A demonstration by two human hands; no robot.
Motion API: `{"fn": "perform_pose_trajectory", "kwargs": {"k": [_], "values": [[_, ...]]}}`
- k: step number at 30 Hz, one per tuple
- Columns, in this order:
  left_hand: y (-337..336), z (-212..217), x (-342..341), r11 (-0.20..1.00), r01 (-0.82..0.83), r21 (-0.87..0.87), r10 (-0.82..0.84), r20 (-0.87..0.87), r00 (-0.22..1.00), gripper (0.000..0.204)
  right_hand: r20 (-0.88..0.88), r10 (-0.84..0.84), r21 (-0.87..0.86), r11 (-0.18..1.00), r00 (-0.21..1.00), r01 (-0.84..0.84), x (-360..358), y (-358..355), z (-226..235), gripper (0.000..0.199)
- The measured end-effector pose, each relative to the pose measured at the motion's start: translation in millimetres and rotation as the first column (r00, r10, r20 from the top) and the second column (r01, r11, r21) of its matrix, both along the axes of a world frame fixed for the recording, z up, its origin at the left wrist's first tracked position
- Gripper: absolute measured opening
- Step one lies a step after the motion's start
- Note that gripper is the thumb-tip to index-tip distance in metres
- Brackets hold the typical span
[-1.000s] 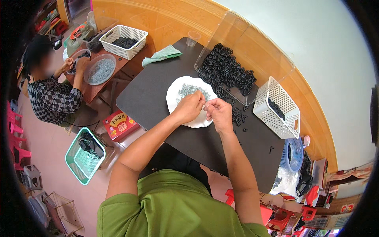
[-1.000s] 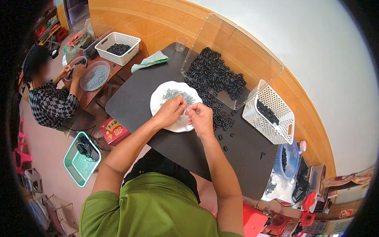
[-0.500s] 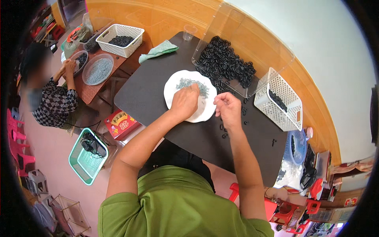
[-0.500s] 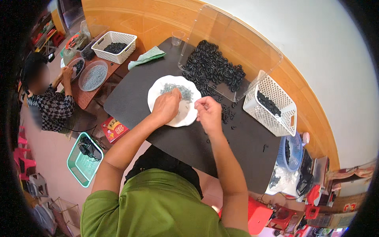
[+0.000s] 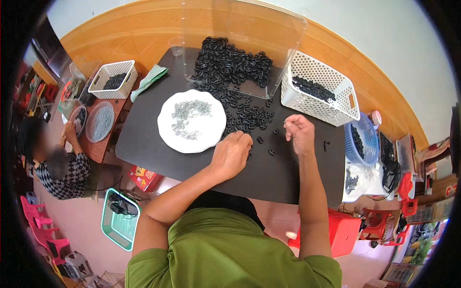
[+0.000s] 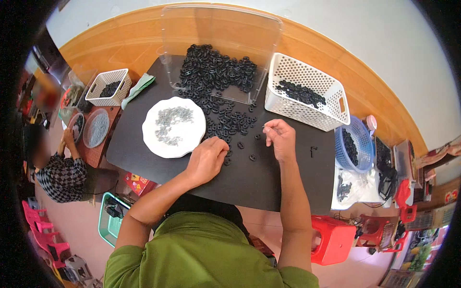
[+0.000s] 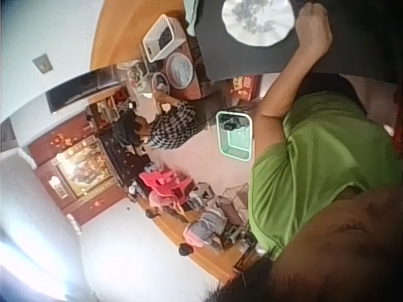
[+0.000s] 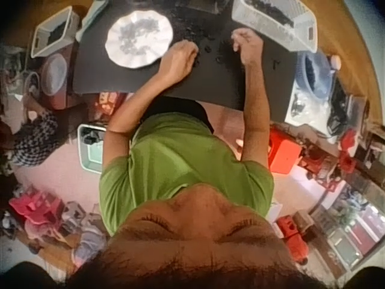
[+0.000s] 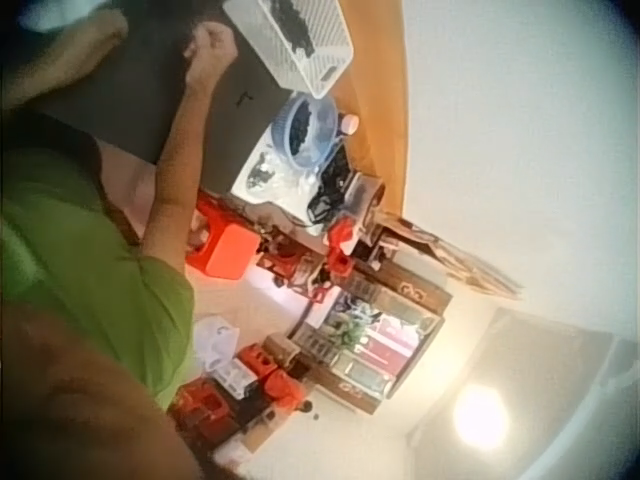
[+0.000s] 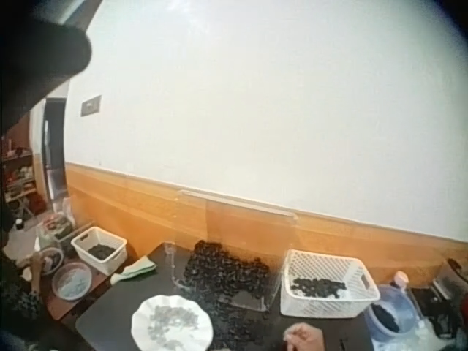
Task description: The person assembles small black plastic components by hand on a table.
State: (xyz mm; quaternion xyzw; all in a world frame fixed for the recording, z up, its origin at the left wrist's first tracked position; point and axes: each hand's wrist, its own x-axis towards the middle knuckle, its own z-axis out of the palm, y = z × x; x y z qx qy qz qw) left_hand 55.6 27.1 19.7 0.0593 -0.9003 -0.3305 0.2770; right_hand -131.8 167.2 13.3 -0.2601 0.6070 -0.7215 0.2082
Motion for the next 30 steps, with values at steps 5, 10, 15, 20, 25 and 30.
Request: {"fn": "perform_pose_trajectory", "kwargs": {"k": [5,10,15,20,25,30], "values": [[9,-14,-31,0.996,-0.04,-0.083,0.042,0.024,0.999,0.007,-0.022,0.122,0.039,0.992,0.992,-0.121,1,3,-5,0.003],[16,-9,-49,0.99,-0.056,-0.126,0.059,0.025,0.998,0.007,-0.002,0.097,0.029,0.995,0.995,-0.097,-8,7,-10,0.004],[8,-15,-55,0.987,-0.134,-0.088,0.134,-0.005,0.991,0.01,-0.059,0.086,0.08,0.994,0.995,-0.081,-8,7,-9,0.004],[20,1,-61,0.959,-0.025,0.283,0.032,-0.022,0.999,0.017,-0.051,0.13,0.111,0.986,0.99,-0.123,0,2,-12,0.006],[17,-6,-68,0.994,0.055,0.098,-0.032,-0.221,0.975,0.017,0.05,0.19,0.06,0.979,0.98,-0.193,11,-3,-10,0.008],[11,-5,-62,0.986,0.066,0.151,-0.027,-0.25,0.968,0.011,0.145,0.243,0.018,0.968,0.959,-0.249,21,-7,-6,0.009]]}}
